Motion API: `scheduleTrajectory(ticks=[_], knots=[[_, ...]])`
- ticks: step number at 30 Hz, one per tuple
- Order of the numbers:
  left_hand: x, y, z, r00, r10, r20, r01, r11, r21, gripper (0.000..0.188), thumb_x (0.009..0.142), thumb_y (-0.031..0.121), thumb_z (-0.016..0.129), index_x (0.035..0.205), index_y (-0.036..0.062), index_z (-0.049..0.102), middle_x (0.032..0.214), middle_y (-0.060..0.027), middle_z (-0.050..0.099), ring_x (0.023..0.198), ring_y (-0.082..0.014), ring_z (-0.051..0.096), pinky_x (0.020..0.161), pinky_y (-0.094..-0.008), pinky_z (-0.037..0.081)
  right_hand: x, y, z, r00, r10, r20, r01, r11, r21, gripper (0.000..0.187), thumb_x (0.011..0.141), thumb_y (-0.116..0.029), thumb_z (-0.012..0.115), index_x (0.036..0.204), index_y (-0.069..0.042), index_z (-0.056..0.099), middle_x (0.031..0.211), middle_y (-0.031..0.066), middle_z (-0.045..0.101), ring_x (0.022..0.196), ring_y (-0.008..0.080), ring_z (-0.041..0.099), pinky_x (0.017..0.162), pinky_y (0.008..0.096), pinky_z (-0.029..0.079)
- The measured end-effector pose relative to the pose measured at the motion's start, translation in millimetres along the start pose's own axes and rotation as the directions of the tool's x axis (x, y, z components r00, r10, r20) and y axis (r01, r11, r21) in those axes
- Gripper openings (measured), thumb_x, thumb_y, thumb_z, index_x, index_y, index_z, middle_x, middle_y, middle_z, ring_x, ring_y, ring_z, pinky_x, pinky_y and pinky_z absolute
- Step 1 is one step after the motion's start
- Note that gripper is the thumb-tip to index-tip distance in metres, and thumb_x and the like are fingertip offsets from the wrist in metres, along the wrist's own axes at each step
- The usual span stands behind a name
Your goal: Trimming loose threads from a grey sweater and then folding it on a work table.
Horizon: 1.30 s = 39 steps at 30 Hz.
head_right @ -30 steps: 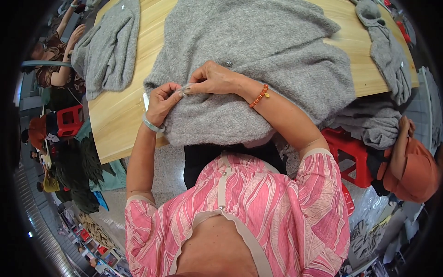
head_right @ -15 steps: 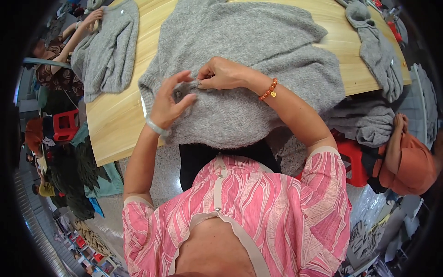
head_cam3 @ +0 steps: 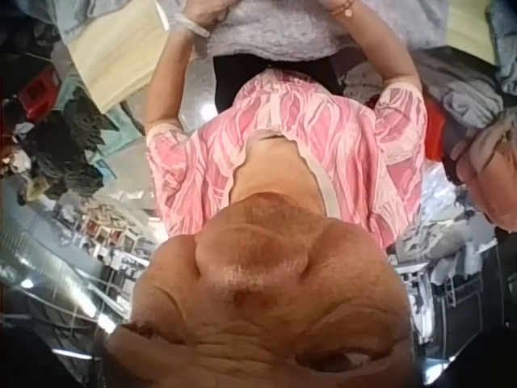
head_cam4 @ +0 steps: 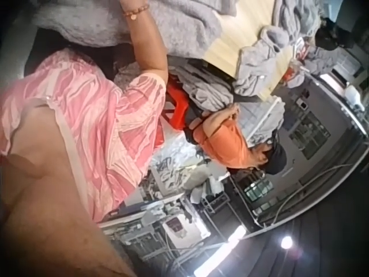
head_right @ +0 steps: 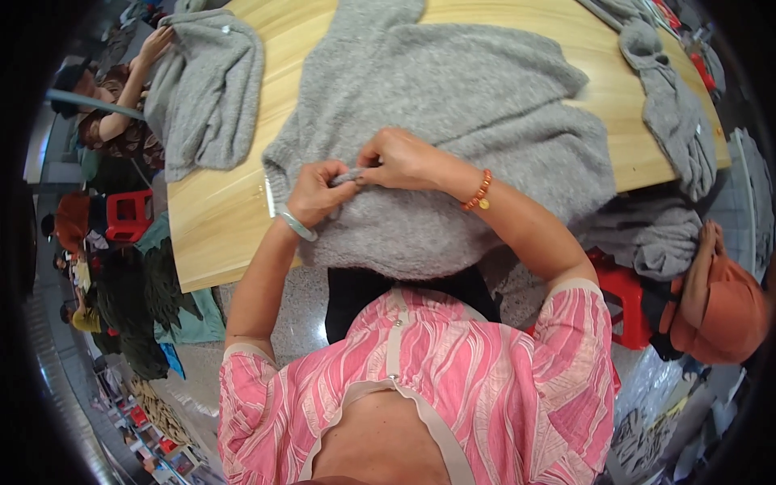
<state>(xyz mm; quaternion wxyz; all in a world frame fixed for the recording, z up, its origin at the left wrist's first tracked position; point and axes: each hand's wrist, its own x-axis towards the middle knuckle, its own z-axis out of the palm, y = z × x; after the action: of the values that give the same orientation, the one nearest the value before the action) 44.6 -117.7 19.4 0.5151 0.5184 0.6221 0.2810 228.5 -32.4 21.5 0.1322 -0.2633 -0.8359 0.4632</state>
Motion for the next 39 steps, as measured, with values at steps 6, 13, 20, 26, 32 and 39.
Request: scheduleTrajectory(ticks=[6,13,20,26,32,39], knots=[[6.4,-10.6,7.9,0.985,0.170,-0.018,-0.163,0.968,0.190,0.015,0.071,0.014,0.067,0.072,0.0004,0.061,0.058,0.0041,0.052,0.056,-0.0032,0.045,0.048,-0.0227,0.036,-9.5,-9.2,3.7,0.984,-0.147,-0.105,0.155,0.985,0.079,0.015,0.074,-0.010,0.067,0.083,0.001,0.065,0.076,0.0116,0.060,0.062,0.0202,0.055,0.056,0.0310,0.043],[8.5,-10.6,1.1,0.952,0.305,-0.017,-0.264,0.850,0.457,0.018,0.067,0.013,0.062,0.080,0.0011,0.065,0.070,-0.0150,0.063,0.067,-0.0264,0.062,0.063,-0.0348,0.048,-19.4,-4.3,26.9,0.936,-0.302,-0.178,0.284,0.951,-0.120,0.012,0.072,-0.001,0.059,0.084,0.002,0.058,0.079,0.0141,0.056,0.071,0.0318,0.058,0.061,0.0373,0.046],[40.9,2.6,-0.3,0.976,0.216,-0.015,-0.210,0.960,0.188,0.021,0.082,0.009,0.058,0.101,0.0003,0.063,0.090,-0.0122,0.066,0.086,-0.0179,0.063,0.077,-0.0285,0.048,-24.5,12.9,20.7,0.950,-0.228,-0.212,0.199,0.969,-0.147,0.014,0.072,-0.010,0.058,0.082,-0.001,0.058,0.077,0.0173,0.057,0.074,0.0348,0.058,0.066,0.0413,0.046],[60.3,15.3,21.8,0.934,0.357,-0.034,-0.279,0.784,0.555,0.015,0.074,0.009,0.065,0.087,0.0019,0.062,0.074,-0.0127,0.062,0.068,-0.0238,0.060,0.064,-0.0329,0.048,-24.7,13.0,7.2,0.930,-0.273,-0.245,0.298,0.952,0.068,0.030,0.067,-0.004,0.052,0.094,-0.002,0.064,0.082,0.0182,0.064,0.077,0.0340,0.061,0.072,0.0398,0.048],[71.1,39.3,27.9,0.952,0.305,0.037,-0.271,0.773,0.573,0.020,0.068,0.009,0.071,0.083,0.0012,0.061,0.071,-0.0133,0.061,0.064,-0.0259,0.060,0.062,-0.0336,0.048,-33.4,21.2,-3.5,0.943,-0.255,-0.214,0.250,0.967,-0.048,0.024,0.073,-0.004,0.054,0.097,-0.003,0.058,0.090,0.0149,0.060,0.088,0.0323,0.058,0.077,0.0399,0.046],[78.4,27.5,6.2,0.986,0.089,0.140,-0.106,0.987,0.123,0.012,0.075,0.008,0.069,0.080,0.0000,0.061,0.070,-0.0016,0.061,0.058,-0.0087,0.052,0.052,-0.0247,0.042,-26.0,24.5,-4.0,0.896,-0.277,-0.348,0.241,0.960,-0.144,0.015,0.070,-0.006,0.052,0.080,0.003,0.053,0.079,0.0220,0.057,0.080,0.0388,0.057,0.071,0.0441,0.046]])
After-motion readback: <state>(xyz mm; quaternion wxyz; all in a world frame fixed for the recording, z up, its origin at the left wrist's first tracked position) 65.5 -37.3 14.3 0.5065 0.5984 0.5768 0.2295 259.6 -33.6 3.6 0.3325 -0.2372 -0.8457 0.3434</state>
